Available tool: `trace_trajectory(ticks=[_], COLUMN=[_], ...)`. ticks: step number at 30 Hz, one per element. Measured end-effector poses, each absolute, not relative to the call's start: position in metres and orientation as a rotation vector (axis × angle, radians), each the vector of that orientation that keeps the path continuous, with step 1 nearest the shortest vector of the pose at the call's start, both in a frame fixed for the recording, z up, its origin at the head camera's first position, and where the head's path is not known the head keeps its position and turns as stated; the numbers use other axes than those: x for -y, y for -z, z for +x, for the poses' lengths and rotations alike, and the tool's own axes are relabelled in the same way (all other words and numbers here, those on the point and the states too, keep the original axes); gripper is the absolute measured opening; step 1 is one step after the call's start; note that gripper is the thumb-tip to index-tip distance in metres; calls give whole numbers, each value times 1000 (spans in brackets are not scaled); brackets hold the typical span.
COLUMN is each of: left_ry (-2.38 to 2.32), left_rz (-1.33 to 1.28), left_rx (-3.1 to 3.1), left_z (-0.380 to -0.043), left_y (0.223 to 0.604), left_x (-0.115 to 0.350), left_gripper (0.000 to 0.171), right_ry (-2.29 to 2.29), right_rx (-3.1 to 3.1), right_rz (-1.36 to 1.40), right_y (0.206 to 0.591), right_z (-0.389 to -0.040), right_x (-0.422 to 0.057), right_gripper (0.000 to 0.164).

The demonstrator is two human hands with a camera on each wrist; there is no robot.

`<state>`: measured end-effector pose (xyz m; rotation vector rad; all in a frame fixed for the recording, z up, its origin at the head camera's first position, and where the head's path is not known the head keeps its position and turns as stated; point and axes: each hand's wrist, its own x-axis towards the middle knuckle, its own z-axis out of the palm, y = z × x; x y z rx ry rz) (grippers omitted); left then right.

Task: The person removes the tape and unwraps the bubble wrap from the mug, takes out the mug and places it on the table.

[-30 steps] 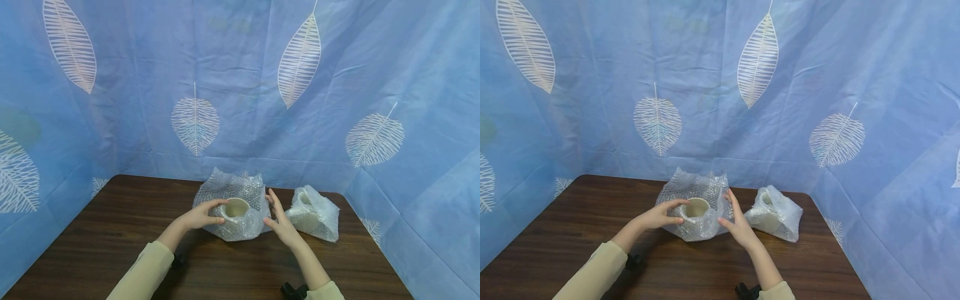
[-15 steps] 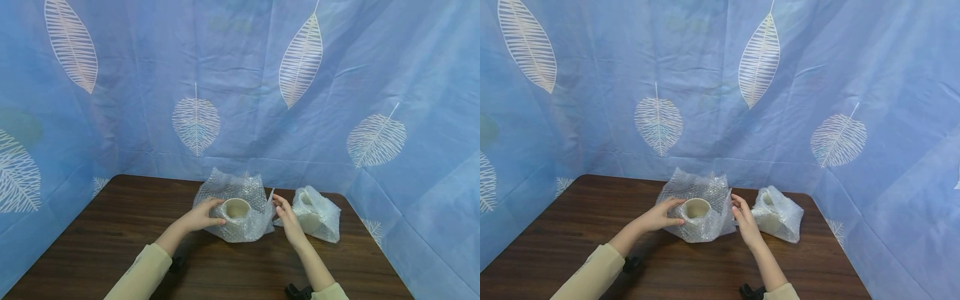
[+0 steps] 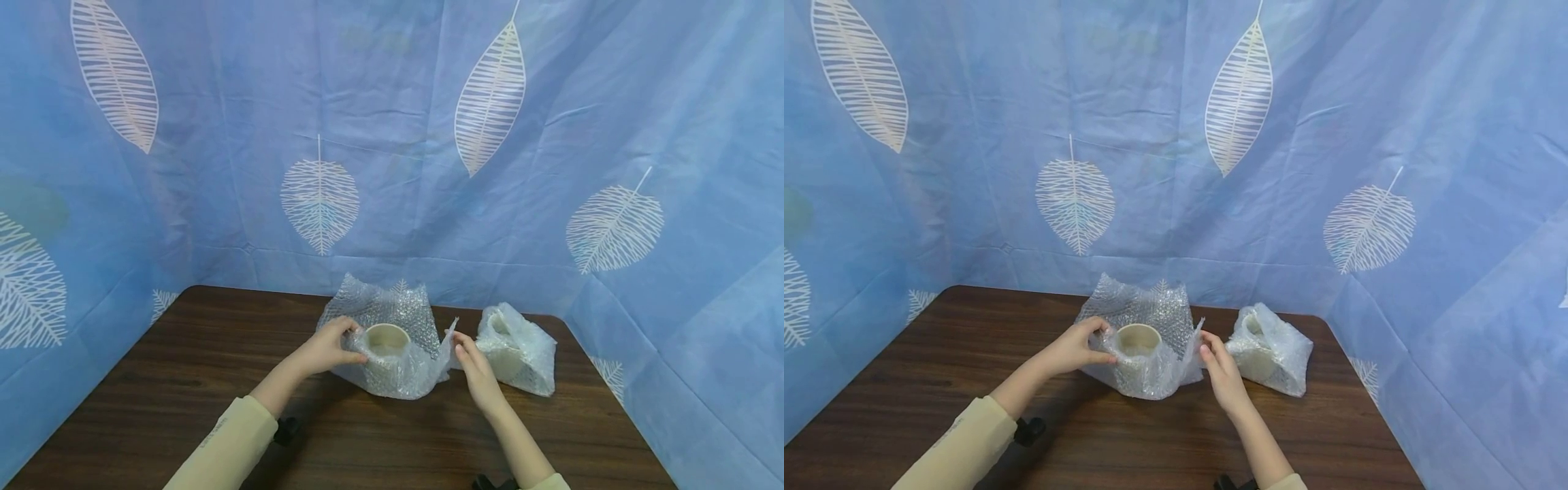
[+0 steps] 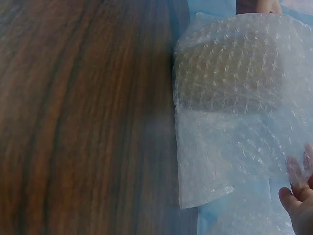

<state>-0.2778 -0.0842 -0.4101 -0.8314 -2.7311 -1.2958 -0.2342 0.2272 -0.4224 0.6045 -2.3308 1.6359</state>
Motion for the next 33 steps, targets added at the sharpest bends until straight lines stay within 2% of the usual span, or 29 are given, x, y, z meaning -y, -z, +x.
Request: trace_trajectory(ticks=[8, 21, 29, 33], left_ry=[1526, 1714, 1683, 1692], left_rz=[-922, -1105, -1166, -1168], left_rx=[2710, 2679, 2736, 2783], left_z=[-276, -267, -262, -261], left_y=[411, 417, 425, 430], left_x=[99, 127, 141, 147], left_gripper=[34, 25, 10, 10], right_ry=[-1587, -1645, -1602, -1610], right_rx=[2337, 2453, 2531, 2577], right_rz=[641, 821, 967, 1042], right_y=[424, 425, 430, 432], right_z=[-229, -219, -221, -221], right_x=[-232, -240, -247, -250], right_gripper=[38, 57, 59, 55])
